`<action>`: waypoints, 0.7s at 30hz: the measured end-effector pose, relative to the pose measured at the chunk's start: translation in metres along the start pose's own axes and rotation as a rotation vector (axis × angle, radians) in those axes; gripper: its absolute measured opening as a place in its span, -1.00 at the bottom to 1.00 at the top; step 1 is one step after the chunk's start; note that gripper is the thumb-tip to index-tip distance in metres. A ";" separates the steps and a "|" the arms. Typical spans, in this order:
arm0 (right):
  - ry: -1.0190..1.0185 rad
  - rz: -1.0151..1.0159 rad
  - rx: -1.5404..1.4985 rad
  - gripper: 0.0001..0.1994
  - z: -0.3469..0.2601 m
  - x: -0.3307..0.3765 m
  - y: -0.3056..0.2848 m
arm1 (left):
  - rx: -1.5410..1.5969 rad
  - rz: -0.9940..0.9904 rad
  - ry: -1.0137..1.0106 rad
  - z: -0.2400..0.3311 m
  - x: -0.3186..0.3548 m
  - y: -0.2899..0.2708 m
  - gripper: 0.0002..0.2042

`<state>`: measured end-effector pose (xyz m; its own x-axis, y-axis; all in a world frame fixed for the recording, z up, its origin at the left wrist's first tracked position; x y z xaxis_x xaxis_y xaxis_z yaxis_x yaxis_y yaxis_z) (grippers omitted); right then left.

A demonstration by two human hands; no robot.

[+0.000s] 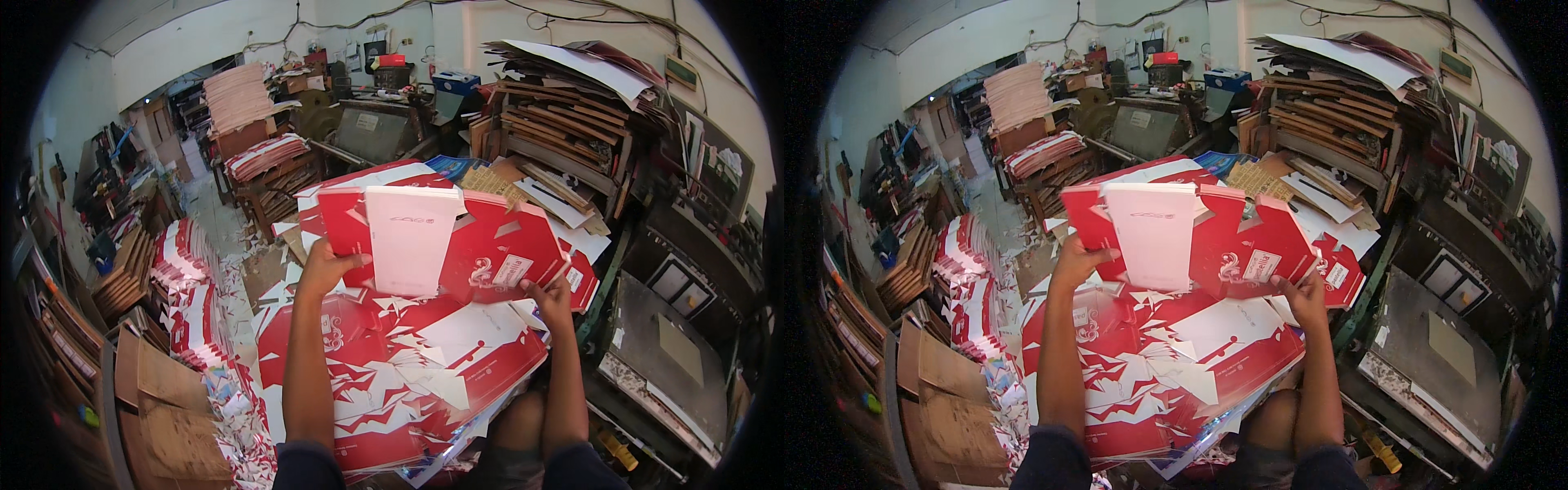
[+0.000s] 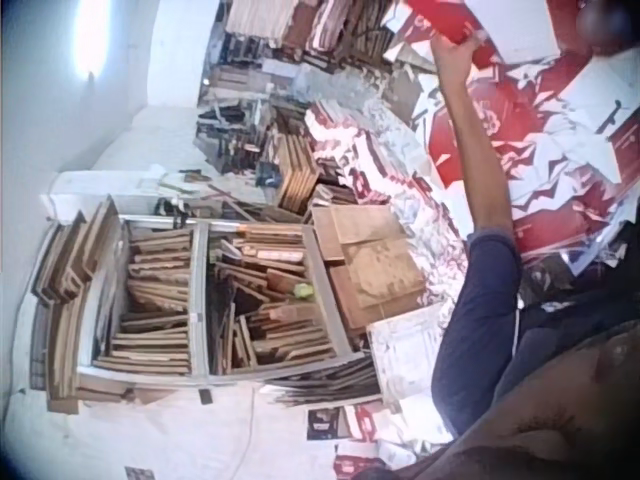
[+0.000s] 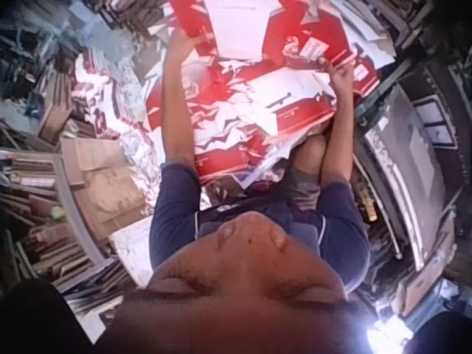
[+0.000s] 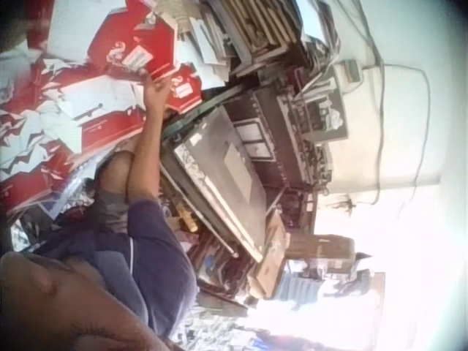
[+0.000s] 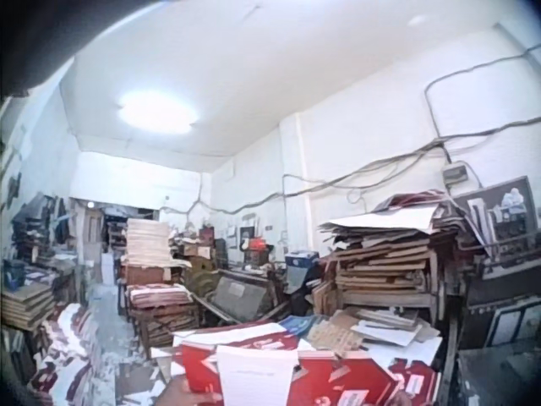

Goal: The person sits on the floor in a workshop and assembles red and white printed cardboard boxes. They fold the flat sheets along pre-scored lines, tuck flaps into slots, and form the box structure by hand. The person handles multiple units sequentially, stacking the finished boxes on a nearby pile.

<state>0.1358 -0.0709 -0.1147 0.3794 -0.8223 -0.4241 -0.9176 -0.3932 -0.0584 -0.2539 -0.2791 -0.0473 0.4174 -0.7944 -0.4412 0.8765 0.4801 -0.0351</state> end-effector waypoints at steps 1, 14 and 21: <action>-0.108 0.035 0.055 -0.69 0.016 -0.004 -0.017 | -0.018 0.006 0.076 0.008 -0.005 0.004 -0.70; -0.787 0.611 0.346 -0.66 -0.042 0.012 -0.003 | -0.556 0.316 1.227 0.061 0.005 -0.001 -0.70; -0.897 0.655 0.554 -0.65 -0.040 0.012 -0.020 | -0.698 0.150 1.342 0.087 0.017 0.009 -0.65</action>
<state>0.1631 -0.0893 -0.0828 -0.1846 -0.1407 -0.9727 -0.9127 0.3916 0.1166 -0.2185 -0.3201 0.0227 -0.3678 0.0068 -0.9299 0.4012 0.9033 -0.1520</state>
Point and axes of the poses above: each hand's wrist, its own x-axis away from the middle knuckle, its own y-axis out of the palm, z = x × y, the point moved 2 cm from there along -x, towards the middle knuckle, and after that the axes turned 8 degrees about x, right-handed, at the moved point
